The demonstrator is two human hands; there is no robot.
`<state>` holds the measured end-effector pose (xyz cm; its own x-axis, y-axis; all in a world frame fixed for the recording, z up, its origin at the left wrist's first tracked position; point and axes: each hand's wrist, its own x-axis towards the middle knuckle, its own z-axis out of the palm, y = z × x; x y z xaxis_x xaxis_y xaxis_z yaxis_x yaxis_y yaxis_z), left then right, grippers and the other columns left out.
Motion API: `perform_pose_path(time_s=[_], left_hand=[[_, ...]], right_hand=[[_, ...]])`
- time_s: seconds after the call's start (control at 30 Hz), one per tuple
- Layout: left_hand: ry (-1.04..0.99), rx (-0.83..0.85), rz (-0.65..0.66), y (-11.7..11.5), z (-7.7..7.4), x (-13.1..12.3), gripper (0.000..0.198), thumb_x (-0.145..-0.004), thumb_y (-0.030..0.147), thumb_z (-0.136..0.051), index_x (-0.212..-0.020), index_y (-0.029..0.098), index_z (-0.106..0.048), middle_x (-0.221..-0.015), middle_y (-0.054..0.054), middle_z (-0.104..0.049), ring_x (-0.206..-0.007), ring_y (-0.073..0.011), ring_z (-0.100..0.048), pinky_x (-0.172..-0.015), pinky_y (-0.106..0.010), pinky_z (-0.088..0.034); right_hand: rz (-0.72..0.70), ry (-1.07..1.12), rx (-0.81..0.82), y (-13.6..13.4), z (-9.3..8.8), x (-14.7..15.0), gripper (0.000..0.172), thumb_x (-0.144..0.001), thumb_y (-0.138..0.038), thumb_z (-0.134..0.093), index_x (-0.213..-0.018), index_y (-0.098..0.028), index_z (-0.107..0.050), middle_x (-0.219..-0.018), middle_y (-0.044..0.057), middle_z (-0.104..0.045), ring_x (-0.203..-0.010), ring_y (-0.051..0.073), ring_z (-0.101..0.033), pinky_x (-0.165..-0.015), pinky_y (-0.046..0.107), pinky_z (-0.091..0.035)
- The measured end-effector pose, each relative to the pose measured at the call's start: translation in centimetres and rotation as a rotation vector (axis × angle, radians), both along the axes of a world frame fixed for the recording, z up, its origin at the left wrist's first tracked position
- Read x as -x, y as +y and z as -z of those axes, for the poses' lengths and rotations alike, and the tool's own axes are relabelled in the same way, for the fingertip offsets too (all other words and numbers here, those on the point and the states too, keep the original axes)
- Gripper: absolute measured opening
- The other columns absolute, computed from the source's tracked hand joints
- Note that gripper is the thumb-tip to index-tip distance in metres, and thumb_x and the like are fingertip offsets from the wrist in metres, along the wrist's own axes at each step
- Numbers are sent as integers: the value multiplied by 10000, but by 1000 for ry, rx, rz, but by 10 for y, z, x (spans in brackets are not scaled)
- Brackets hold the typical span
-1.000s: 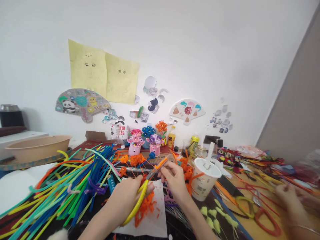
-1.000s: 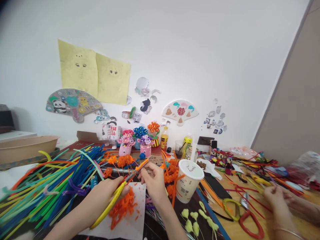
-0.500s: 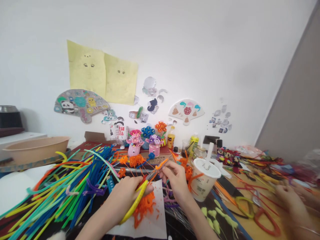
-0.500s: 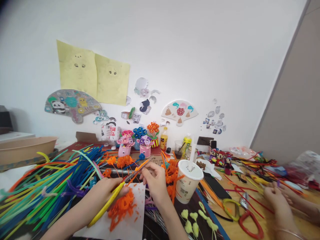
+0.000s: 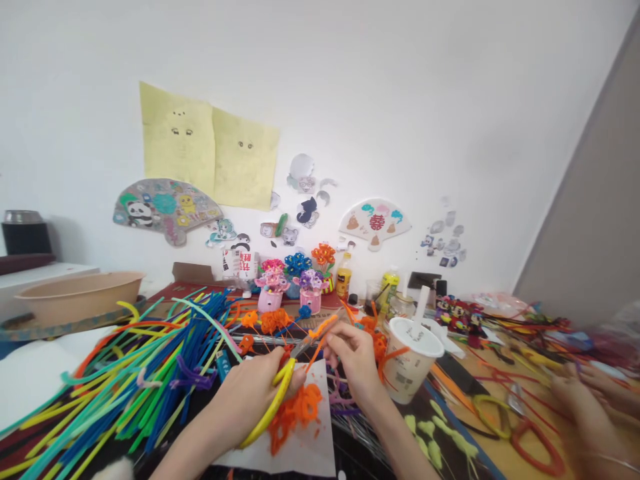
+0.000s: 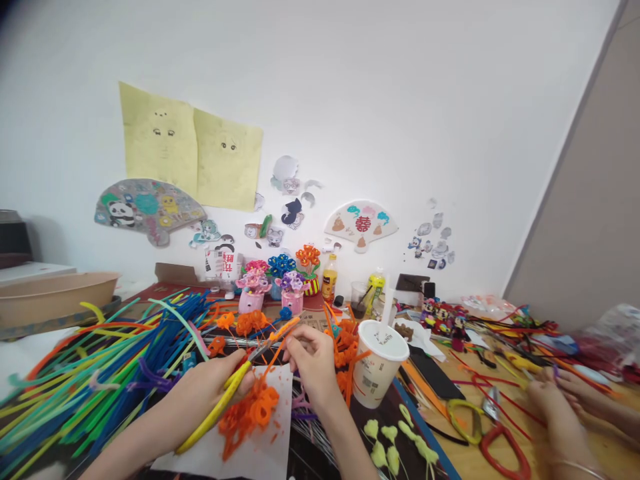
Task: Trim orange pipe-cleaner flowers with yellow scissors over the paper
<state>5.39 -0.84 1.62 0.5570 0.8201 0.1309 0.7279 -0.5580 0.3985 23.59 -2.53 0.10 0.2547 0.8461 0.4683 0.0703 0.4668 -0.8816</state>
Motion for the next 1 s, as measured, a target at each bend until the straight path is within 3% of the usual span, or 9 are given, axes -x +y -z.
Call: perform_pose_path(time_s=[0.23, 0.53, 1.0], left_hand=[[15, 27, -22, -4, -3, -5, 398, -853, 522, -338, -938, 186, -532, -898, -113, -682, -809, -269, -640, -672, -331, -432], [-24, 33, -18, -3, -3, -8, 417, -872, 529, -282, -865, 193, -528, -801, -80, -660, -715, -225, -615, -626, -298, -404], [-37, 7, 16, 2, 5, -9, 380, -869, 510, -342, -792, 199, -546, -699, -42, -652, -617, -187, -593, -563, -258, -359]], right_hand=[[2, 6, -21, 0, -1, 2, 166, -721, -263, -590, -591, -161, -593, -473, -18, -567, -376, 86, -443, -388, 201, -355], [-36, -13, -18, -1, -2, 2, 206, -747, -308, -605, -602, -163, -588, -494, -20, -571, -385, 86, -446, -399, 199, -359], [-56, -28, -10, 1, 0, 0, 206, -761, -334, -603, -652, -159, -610, -505, -19, -561, -391, 90, -449, -396, 201, -365]])
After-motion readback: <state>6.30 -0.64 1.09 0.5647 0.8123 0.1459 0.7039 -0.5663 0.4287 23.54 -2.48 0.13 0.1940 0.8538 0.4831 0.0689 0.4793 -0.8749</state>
